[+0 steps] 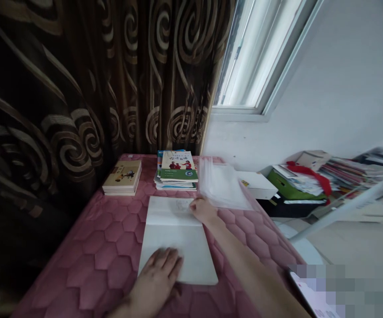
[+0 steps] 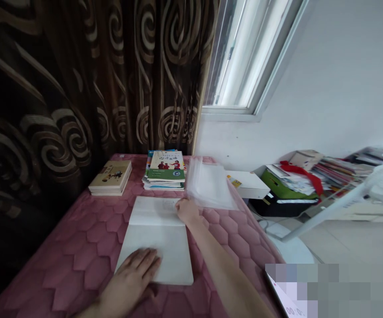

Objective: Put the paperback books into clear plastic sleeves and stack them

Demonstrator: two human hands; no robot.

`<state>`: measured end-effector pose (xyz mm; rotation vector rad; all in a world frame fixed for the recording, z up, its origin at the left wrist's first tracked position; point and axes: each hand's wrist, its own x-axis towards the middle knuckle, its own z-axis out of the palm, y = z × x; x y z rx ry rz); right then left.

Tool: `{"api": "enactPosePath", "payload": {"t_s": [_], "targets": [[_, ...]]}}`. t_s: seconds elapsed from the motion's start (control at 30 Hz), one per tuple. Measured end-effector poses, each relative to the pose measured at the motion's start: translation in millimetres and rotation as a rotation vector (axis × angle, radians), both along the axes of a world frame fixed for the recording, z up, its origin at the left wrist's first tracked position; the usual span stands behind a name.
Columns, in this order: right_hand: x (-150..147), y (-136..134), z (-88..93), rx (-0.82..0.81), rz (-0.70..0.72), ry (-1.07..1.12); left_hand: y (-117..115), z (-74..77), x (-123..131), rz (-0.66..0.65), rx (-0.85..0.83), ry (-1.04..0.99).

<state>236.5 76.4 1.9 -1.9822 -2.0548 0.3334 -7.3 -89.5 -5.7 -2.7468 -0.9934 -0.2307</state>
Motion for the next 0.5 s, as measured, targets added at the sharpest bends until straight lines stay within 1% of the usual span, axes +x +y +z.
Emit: {"api": "enactPosePath", "payload": {"t_s": [0.13, 0.2, 0.27, 0.4, 0.5], "targets": [[-19.7, 18.2, 18.7, -0.053, 0.067, -0.093, 8.3, 5.9, 9.8, -0.111, 0.071, 0.1], [-28.4, 26.9, 24.7, -0.083, 0.095, -0.107, 5.5, 2.7, 17.7, -0.111, 0.125, 0.125], [-34.2, 34.1, 28.1, -0.107, 0.104, -0.107, -0.4, -4.8, 27.0, -0.069, 0.171, 0.124], [-36.5, 46.8, 30.6, -0.181, 0.092, -0.065, -13.2, -21.5, 45.0, 0.089, 0.248, 0.04], [-31.8, 57.0, 32.8, -0.245, 0.104, 0.024, -17.3, -26.9, 51.4, 0.155, 0.308, -0.034]]}}
